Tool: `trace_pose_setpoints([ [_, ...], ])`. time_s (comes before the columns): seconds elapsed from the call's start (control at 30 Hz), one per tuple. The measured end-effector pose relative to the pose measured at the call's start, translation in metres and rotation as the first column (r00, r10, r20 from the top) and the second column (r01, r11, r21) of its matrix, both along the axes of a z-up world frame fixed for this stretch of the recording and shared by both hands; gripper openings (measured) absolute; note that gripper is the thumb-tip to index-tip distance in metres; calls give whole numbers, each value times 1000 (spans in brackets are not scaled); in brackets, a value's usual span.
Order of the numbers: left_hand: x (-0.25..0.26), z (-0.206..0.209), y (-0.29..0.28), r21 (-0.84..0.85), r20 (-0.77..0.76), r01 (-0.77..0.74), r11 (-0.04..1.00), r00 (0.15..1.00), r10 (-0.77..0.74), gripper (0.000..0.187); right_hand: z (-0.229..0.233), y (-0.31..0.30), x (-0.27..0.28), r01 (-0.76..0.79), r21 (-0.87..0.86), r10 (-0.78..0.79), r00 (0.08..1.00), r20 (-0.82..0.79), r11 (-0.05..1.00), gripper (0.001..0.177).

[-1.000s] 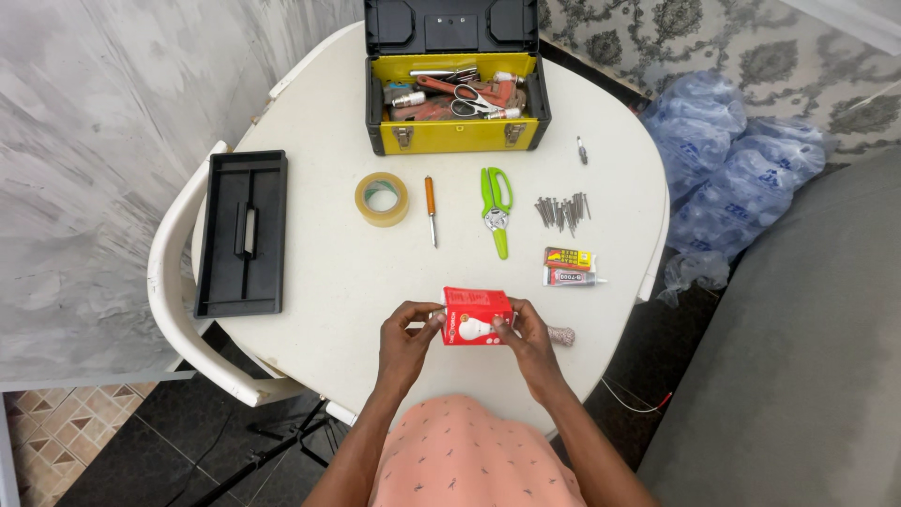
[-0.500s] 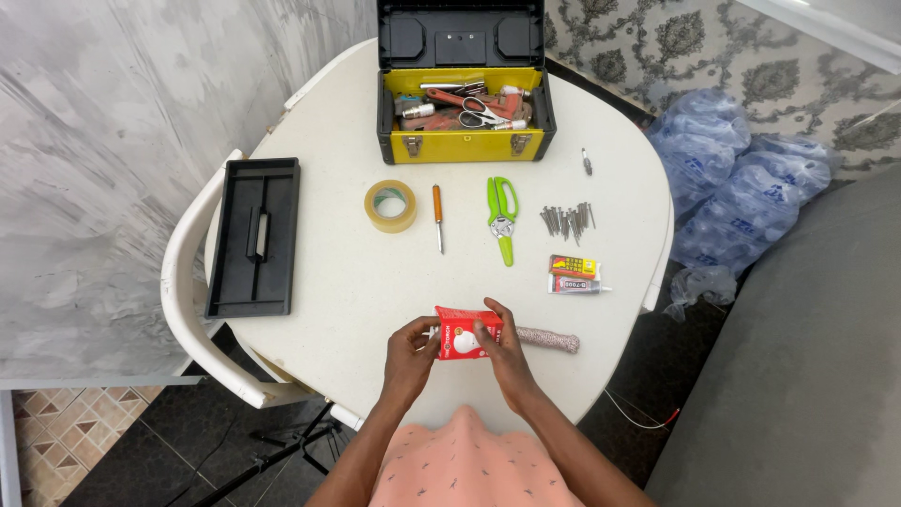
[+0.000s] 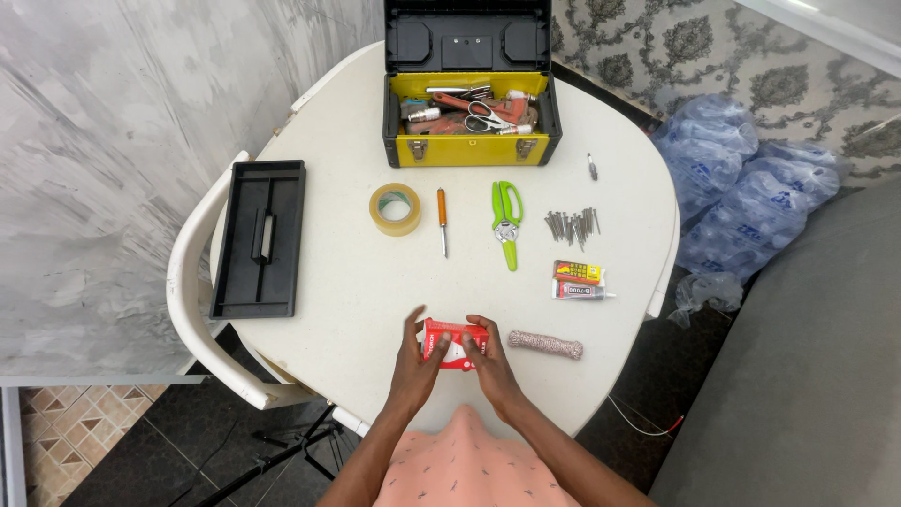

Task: The person removes various tools and hardware from a yellow toolbox and arranges them on a white table. They handle a box of light bulbs, a pipe wrench, scissors, pliers, a level, and other items, placing them in an organized layout on the table surface.

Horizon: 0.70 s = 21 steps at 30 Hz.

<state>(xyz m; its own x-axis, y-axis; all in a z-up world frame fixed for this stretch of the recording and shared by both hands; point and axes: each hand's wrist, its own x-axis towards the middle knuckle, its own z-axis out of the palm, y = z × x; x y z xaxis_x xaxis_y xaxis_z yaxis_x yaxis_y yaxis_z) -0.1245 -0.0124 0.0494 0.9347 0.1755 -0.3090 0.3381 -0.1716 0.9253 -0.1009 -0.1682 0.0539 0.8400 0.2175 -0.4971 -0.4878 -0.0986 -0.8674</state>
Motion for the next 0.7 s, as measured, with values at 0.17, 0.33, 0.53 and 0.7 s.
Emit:
trace_pose_setpoints([
  [0.17,2,-1,-2,-43,12,-11,999,1000,11,72,-8,4,-1,-40,-45,37,997,-71,998,59],
  [0.33,1,1,7,-91,-268,-83,992,962,56,71,-19,8,1,-41,169,72,981,-180,985,63],
  [0.53,-10,-14,17,-181,-303,-206,962,942,144,69,-18,15,0,-69,222,116,971,-208,973,68],
  [0.7,-11,-33,26,-173,-344,-257,951,920,186,70,-21,13,0,-178,53,185,967,-176,983,78],
])
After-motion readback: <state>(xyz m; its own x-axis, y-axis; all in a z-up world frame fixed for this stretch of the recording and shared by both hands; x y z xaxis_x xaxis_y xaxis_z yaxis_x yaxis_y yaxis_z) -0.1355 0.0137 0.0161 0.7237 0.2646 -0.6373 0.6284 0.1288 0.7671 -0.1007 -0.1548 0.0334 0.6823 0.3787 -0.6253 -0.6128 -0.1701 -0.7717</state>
